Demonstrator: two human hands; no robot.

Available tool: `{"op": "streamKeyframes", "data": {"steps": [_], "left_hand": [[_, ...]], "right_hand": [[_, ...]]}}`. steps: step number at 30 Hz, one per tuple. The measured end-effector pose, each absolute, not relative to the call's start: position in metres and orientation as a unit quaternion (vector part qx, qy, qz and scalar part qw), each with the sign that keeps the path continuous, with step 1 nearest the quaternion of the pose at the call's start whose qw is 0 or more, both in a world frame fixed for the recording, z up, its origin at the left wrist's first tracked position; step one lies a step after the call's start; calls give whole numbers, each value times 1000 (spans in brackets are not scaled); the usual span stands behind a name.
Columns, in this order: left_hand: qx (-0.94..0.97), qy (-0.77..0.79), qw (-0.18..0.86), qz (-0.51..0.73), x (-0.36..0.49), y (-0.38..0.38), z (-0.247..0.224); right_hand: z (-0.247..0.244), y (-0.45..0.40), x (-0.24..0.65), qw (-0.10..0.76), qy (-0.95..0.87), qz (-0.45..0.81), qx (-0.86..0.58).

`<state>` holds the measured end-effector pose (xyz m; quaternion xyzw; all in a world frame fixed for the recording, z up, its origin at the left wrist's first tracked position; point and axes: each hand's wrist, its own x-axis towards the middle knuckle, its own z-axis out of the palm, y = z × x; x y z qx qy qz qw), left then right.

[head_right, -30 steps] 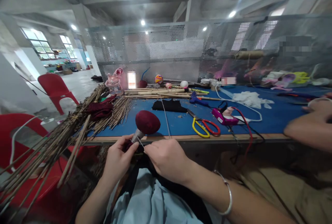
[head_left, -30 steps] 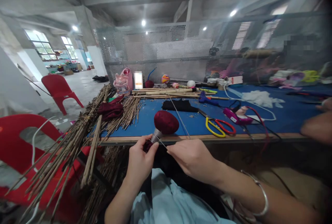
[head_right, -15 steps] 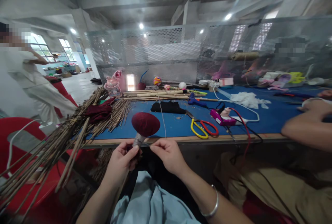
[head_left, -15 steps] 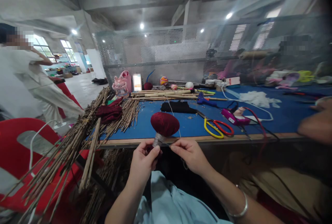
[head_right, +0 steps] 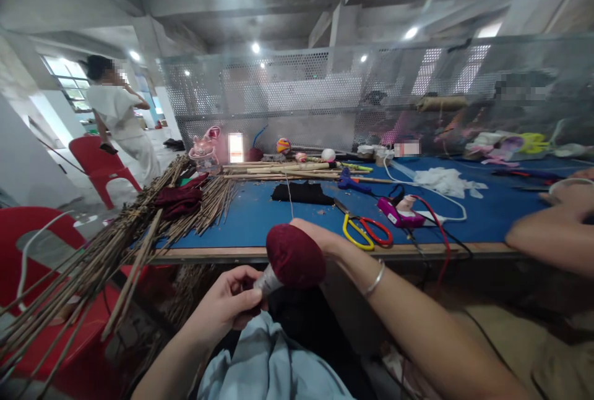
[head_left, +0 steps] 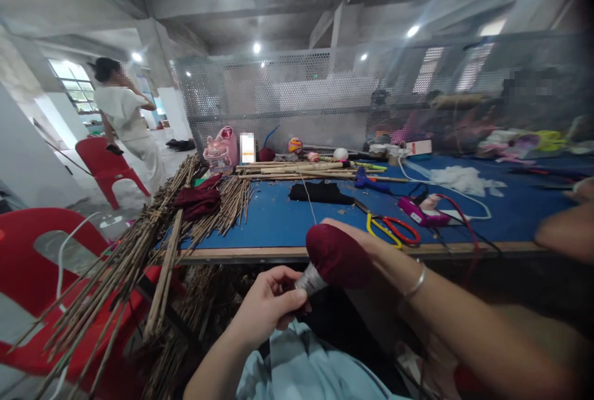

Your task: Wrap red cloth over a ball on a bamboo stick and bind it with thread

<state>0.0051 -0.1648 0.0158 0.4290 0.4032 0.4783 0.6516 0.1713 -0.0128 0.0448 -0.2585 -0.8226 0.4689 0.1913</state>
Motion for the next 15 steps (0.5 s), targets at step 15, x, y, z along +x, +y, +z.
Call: {"op": "streamKeyframes", "data": {"steps": [15], "left_hand": [[560,538,392,493,9,-154,16]], "right_hand": [[151,-53,112,-129,-977,-69,-157]]}}
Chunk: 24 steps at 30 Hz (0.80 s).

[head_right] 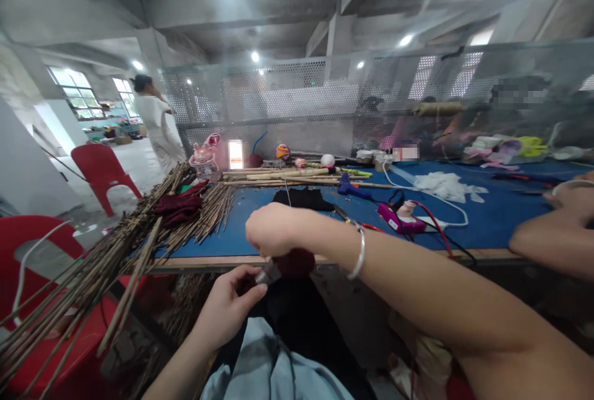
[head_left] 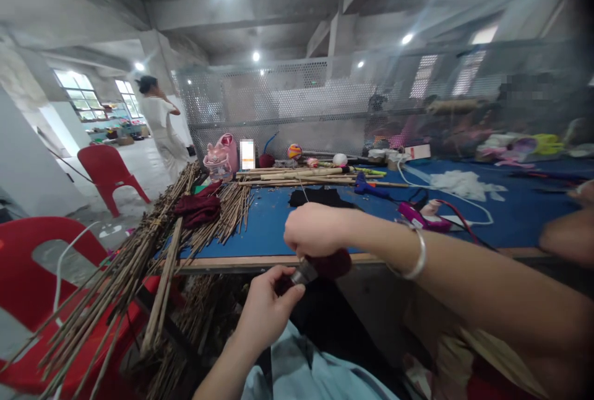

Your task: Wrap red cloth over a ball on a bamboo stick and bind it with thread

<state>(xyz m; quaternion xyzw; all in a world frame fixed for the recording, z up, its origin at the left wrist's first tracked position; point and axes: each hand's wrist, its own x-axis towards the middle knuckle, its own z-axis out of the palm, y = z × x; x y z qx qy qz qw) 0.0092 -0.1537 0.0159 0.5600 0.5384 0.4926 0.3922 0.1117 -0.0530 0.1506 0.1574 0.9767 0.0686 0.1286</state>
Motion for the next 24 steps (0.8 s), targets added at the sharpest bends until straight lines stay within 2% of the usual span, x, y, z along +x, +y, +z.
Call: {"op": "streamKeyframes", "data": {"steps": [2,5,12,20,24], "left_hand": [[557,542,351,523,7,-151,16],[531,541,320,568,5,-151,17],[494,507,360,608,12,-152,14],[499,517,347,603,13,-147,10],[482,507,386,601,12,-150,10]], "right_hand": [[145,-77,118,82,970,128,188],[124,-102,136,-9,961,104,257],[64,-111,161,-250,889,-132,360],[43,-119,150,-336,835,-255,353],[38,-116,156,-380,786,-334,356]]}}
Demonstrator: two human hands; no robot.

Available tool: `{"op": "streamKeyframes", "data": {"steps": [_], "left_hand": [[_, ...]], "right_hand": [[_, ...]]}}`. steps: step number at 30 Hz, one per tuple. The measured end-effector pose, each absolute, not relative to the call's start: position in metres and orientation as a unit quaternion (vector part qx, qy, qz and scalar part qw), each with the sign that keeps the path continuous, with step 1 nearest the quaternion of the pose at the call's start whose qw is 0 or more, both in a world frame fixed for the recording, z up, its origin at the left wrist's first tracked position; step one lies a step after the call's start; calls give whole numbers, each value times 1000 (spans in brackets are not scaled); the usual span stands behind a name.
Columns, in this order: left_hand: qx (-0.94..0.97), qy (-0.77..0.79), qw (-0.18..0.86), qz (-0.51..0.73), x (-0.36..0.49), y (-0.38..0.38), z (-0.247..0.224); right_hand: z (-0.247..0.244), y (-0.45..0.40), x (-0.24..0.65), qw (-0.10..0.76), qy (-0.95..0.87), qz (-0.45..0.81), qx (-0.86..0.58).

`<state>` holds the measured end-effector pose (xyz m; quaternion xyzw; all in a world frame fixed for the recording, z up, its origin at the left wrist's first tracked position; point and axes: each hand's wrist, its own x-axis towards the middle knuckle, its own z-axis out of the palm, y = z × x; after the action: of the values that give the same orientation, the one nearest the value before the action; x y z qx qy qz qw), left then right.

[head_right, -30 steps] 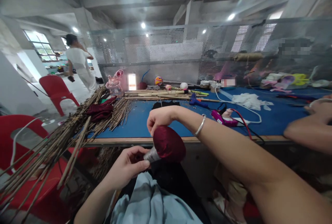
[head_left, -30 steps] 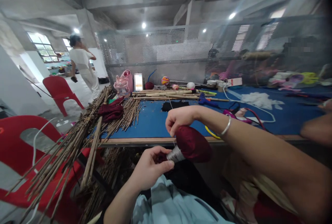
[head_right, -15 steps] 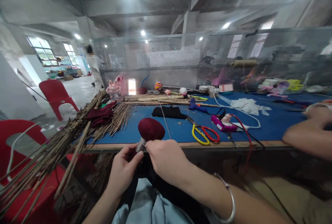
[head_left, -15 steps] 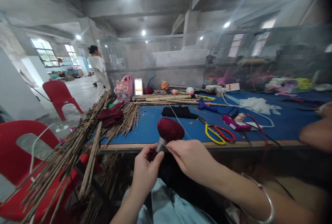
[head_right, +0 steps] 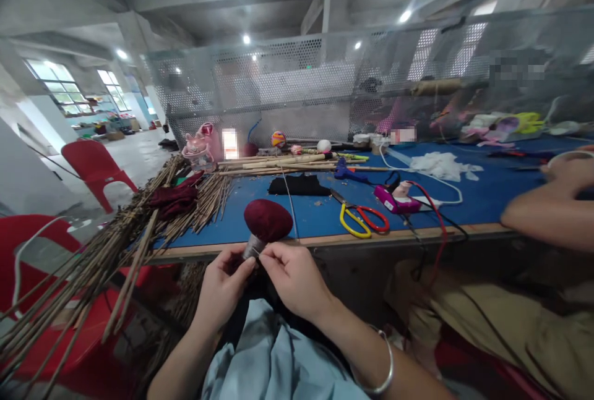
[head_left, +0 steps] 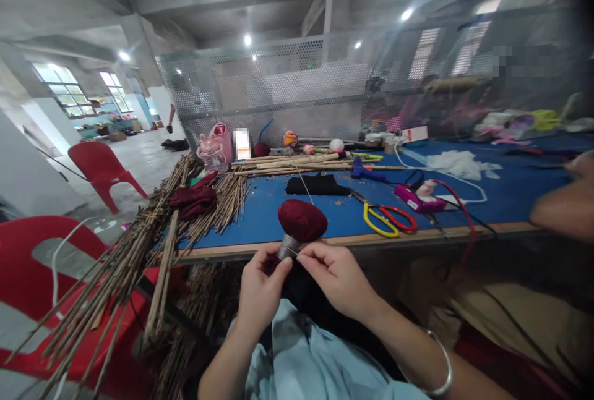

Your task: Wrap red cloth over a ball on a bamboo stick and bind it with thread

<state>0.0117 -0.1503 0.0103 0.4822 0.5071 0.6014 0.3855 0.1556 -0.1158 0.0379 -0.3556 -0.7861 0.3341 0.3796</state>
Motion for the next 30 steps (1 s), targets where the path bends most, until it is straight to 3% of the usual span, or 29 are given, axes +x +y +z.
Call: {"op": "streamKeyframes", "data": {"steps": [6,11,15,17,22,25,28,30], "left_hand": [[374,473,535,592,16,-152,15],[345,442,578,593,19,-153,16],[334,402,613,592,12,-156,23],[353,381,628,579,7,-160,27],[473,396,682,393,11,-175,25],[503,464,626,374,18,-171,12],[522,527,494,455,15,-158,-4],[539,560,413,474,10,-150,-10]], "right_hand": [[31,-110,157,416,-739,397,-351],[25,-106,156,427,-711,443,-341],[15,-86,160,389,-697,527,-292],[14,-66,163,322,-746,516,-271],[51,-13,161,105,-873,433,-198],[95,-7,153,-3,-958,230,-171],[129,-29,144,7,-988,2,-153],[138,-53,141,10,-986,-86,-140]]}}
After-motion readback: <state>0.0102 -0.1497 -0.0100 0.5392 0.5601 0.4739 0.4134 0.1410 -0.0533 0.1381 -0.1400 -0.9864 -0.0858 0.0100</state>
